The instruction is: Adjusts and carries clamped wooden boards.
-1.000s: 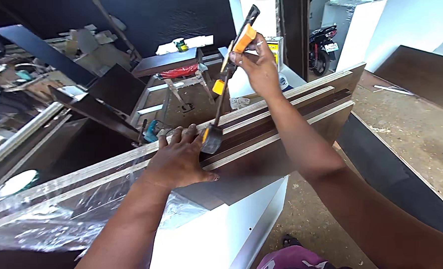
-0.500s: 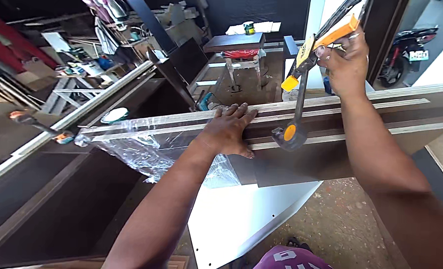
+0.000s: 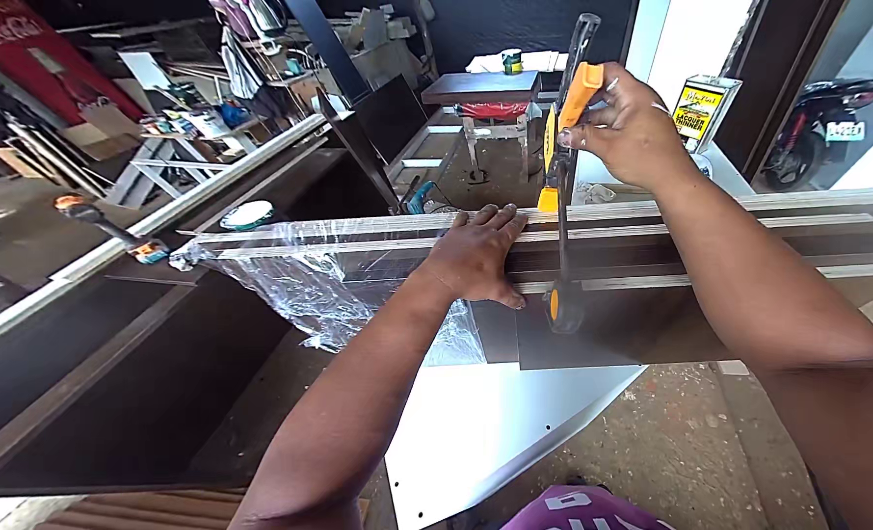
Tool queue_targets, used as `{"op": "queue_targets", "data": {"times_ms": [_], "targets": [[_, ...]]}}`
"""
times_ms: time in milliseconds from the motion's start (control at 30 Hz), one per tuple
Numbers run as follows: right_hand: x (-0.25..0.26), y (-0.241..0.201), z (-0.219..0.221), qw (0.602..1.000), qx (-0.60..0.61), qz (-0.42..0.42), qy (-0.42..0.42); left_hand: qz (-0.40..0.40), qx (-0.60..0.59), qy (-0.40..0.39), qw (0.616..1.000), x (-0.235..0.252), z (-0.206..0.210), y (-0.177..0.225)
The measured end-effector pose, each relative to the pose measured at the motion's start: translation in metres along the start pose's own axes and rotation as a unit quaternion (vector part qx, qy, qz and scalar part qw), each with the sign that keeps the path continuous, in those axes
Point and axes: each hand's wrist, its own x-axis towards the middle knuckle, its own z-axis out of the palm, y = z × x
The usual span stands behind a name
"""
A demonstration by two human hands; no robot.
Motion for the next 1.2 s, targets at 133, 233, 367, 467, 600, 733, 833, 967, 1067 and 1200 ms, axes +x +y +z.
{"op": "queue_targets", "data": {"times_ms": [133,233,367,467,600,733,833,967,1067,1200], "targets": [[0.019,-0.003,0.002,0.999,-0.031,0.016,-0.039,0.005,-0.011,0.004,1.000,0.000,0.001,0.000],[0.027,-0.002,0.006,0.998,-0.018,0.010,-0.051,0.005,-0.007,0.006,1.000,0.000,0.001,-0.001],[0.032,0.009,0.016,0.997,-0.021,0.019,-0.073,0.003,-0.008,0.002,1.000,0.000,0.000,0.000],[0.032,0.019,0.025,0.992,-0.035,0.063,-0.102,0.003,-0.010,0.002,1.000,0.000,0.001,-0.001],[0.028,0.028,0.035,0.983,-0.043,0.103,-0.143,-0.001,-0.012,-0.005,1.000,0.000,-0.001,0.000],[0.029,0.028,0.039,0.981,-0.020,0.126,-0.146,-0.001,-0.012,-0.006,1.000,0.001,0.000,0.000],[0.030,0.032,0.040,0.978,0.035,0.158,-0.133,0.003,-0.011,0.003,1.000,0.001,0.002,-0.001],[0.037,0.042,0.042,0.977,0.127,0.131,-0.110,-0.003,-0.011,-0.005,1.000,0.000,-0.001,0.001],[0.044,0.049,0.045,0.972,0.161,0.124,-0.118,-0.003,-0.016,-0.006,1.000,0.000,-0.002,0.002],[0.050,0.051,0.054,0.981,0.134,0.095,-0.107,-0.003,-0.019,-0.007,1.000,-0.003,-0.003,0.003]]}}
